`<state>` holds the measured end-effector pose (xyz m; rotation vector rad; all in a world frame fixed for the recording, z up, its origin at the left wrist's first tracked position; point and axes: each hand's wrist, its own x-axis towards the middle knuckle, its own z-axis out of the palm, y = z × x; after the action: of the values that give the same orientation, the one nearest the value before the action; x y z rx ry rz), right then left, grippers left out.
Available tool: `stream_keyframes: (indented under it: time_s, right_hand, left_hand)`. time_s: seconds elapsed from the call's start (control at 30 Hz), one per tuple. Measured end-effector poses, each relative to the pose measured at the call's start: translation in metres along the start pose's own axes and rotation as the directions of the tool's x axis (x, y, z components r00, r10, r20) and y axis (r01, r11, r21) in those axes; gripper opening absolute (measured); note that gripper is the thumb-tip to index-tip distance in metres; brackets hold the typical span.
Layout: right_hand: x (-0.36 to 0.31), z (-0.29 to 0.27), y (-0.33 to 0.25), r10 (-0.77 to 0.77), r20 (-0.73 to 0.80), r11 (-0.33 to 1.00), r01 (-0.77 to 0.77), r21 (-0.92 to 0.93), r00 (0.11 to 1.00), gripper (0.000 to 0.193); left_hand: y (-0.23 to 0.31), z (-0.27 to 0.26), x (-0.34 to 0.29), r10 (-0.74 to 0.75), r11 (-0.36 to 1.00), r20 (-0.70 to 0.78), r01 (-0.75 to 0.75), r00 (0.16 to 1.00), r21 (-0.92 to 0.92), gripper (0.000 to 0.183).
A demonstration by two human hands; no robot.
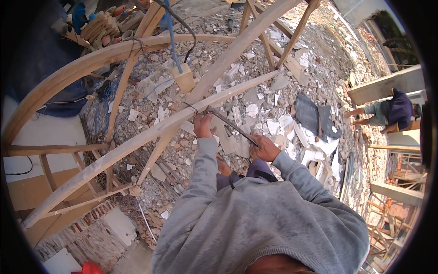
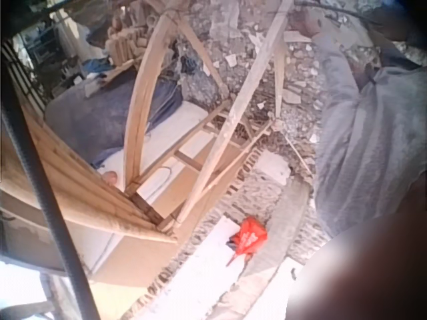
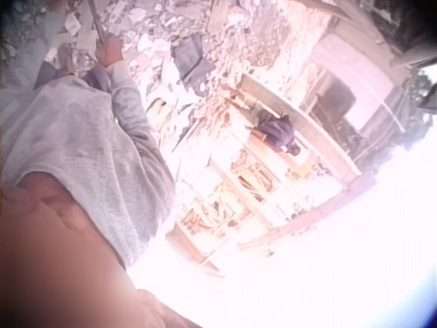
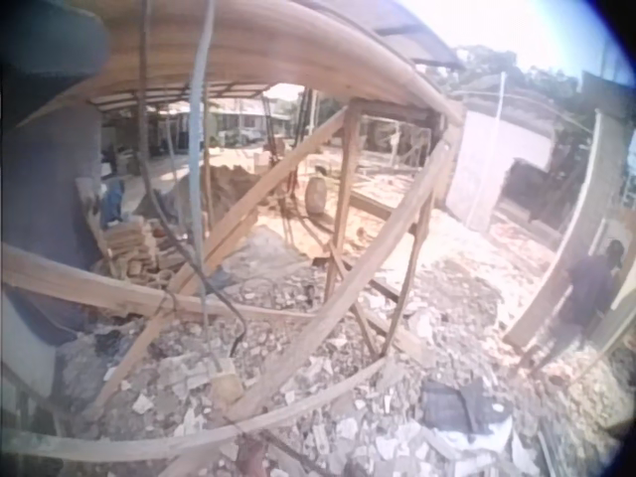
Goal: The person uses pliers to cut and remove wire bindings from a wooden frame structure. They repeatedly pull and twist the wires, then drop the cut pieces onto the debris-covered ground.
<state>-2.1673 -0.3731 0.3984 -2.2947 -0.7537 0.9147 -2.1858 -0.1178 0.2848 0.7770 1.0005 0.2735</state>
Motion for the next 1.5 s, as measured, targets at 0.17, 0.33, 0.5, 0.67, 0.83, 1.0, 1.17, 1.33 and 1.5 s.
stream_keyframes:
  time_s: [0.17, 0.33, 0.5, 0.67, 0.83, 1.0, 1.17, 1.33, 1.5]
  right_hand:
    - [0.010, 0.004, -0.028, -0.108, -0.200, 0.922, 0.022, -0.388, 0.974, 0.066]
    - [0.015, 0.015, -0.032, -0.246, -0.389, 0.811, -0.031, -0.584, 0.888, 0.070]
    - [0.017, 0.004, -0.040, -0.279, -0.391, 0.770, -0.039, -0.636, 0.877, 0.066]
    - [0.020, -0.003, -0.032, -0.119, -0.268, 0.725, -0.101, -0.682, 0.956, 0.062]
    - [0.037, 0.031, 0.022, -0.098, -0.314, 0.881, -0.065, -0.469, 0.945, 0.042]
    - [0.050, 0.070, 0.051, -0.124, 0.051, 0.989, 0.128, -0.079, 0.991, 0.036]
    - [0.038, 0.081, 0.032, -0.344, 0.583, 0.248, -0.528, 0.812, 0.736, 0.045]
    - [0.016, 0.080, 0.023, -0.076, -0.264, 0.952, 0.150, 0.269, 0.961, 0.043]
    - [0.023, 0.106, 0.026, 0.065, -0.323, 0.998, -0.070, -0.003, 0.944, 0.034]
  left_hand:
    - [-0.032, -0.012, -0.059, -0.102, 0.831, 0.589, 0.394, 0.802, -0.392, 0.070]
    - [-0.042, 0.024, -0.068, 0.010, 0.789, 0.722, 0.439, 0.691, -0.431, 0.062]
    - [-0.039, 0.047, -0.064, -0.025, 0.840, 0.628, 0.357, 0.778, -0.409, 0.039]
    - [-0.051, 0.044, -0.055, -0.040, 0.877, 0.580, 0.307, 0.814, -0.369, 0.014]
    - [-0.061, 0.047, -0.049, -0.127, 0.922, 0.449, 0.272, 0.884, -0.274, 0.009]
    - [-0.045, 0.012, -0.058, -0.210, 0.917, 0.483, 0.343, 0.850, -0.205, 0.015]
    - [-0.036, -0.015, -0.064, -0.174, 0.866, 0.633, 0.423, 0.754, -0.266, 0.019]
    - [-0.053, 0.027, -0.050, -0.281, 0.960, 0.027, 0.281, 0.959, -0.011, 0.015]
    - [-0.052, 0.042, -0.044, -0.271, 0.947, -0.121, 0.287, 0.955, 0.145, 0.013]
